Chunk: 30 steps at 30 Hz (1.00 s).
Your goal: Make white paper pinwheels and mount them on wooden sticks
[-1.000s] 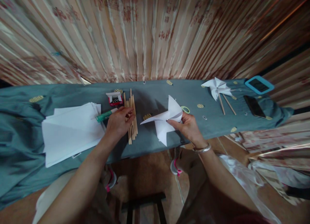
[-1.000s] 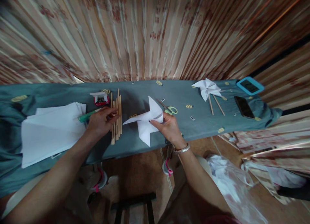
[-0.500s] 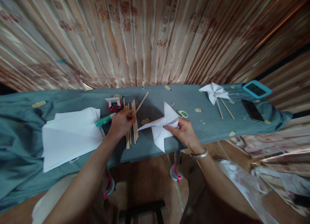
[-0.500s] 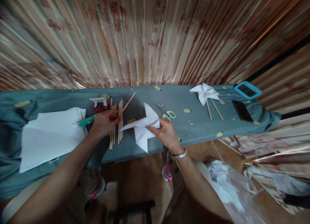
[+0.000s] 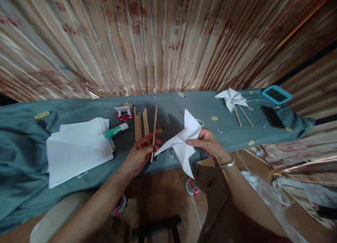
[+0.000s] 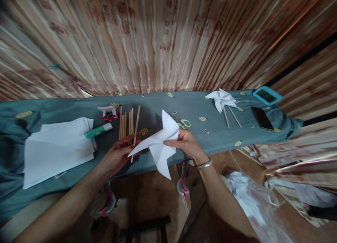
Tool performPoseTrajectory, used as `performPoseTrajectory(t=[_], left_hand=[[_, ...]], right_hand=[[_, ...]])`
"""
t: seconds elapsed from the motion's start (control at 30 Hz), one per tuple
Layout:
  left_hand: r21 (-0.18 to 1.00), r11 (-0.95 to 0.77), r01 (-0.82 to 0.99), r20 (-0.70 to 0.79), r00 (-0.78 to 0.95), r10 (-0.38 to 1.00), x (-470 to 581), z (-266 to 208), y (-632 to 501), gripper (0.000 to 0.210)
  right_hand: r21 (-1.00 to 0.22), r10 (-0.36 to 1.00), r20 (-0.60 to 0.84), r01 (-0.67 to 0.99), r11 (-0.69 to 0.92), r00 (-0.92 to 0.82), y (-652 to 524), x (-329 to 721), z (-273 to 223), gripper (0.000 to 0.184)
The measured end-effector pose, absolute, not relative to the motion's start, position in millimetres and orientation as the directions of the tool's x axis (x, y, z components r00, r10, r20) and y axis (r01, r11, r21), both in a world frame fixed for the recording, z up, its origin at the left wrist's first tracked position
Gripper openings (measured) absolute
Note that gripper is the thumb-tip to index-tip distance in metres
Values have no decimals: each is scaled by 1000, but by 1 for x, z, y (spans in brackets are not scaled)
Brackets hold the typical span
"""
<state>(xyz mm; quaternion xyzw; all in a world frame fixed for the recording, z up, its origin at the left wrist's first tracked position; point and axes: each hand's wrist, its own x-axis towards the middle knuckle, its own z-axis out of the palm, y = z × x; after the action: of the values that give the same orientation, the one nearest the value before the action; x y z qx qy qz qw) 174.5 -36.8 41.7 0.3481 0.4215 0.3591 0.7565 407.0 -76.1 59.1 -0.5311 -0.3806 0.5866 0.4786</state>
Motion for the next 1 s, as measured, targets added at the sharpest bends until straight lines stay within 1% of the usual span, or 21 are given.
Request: performPoseTrajectory(t=[0.07,0.17,0.33,0.4,0.53,0.67,0.73,0.8,0.87,0.93,1.0], left_hand=[[808,524,-271,-406,389,827,177,39,-37,44],[789,545,-283,-432,376,820,180,37,-37,37],[733,602,-315,-482,384,788,182,34,-38,38],[724,607,-326,-471,409,781,182,34,-38,39],[765,569,-302,-407,459,790,182,35,-37,39],[765,576,-289,-426,444,789,183,35,-36,37],[762,578,-292,-444,414,795,183,35,-36,45],[779,559,-283,-440,388,810,184,35,-37,55],[800,538,-265,-430,372,822,185,37,-38,60],[804,539,-253,-438,362,823,185,39,-38,57],[791,554,-259,-455,356,816,185,40,-38,49]], right_hand=[[-949,960,-277,-147,-280,-39,-75,403,57,29],[-939,950,-296,-152,-309,-104,-73,399,54,27],[-922,932,-317,-174,-346,-174,-71,395,49,26],[-922,932,-308,-183,-342,-189,-70,394,47,25],[-918,935,-301,-206,-337,-188,-68,395,45,25],[-914,937,-311,-221,-341,-160,-67,395,43,25],[-911,936,-317,-225,-346,-154,-66,394,43,25],[-910,936,-320,-226,-347,-150,-66,392,43,26],[-911,937,-315,-229,-343,-149,-66,391,43,26],[-909,936,-314,-234,-346,-161,-66,389,45,25],[-903,930,-321,-236,-358,-180,-67,388,46,24]])
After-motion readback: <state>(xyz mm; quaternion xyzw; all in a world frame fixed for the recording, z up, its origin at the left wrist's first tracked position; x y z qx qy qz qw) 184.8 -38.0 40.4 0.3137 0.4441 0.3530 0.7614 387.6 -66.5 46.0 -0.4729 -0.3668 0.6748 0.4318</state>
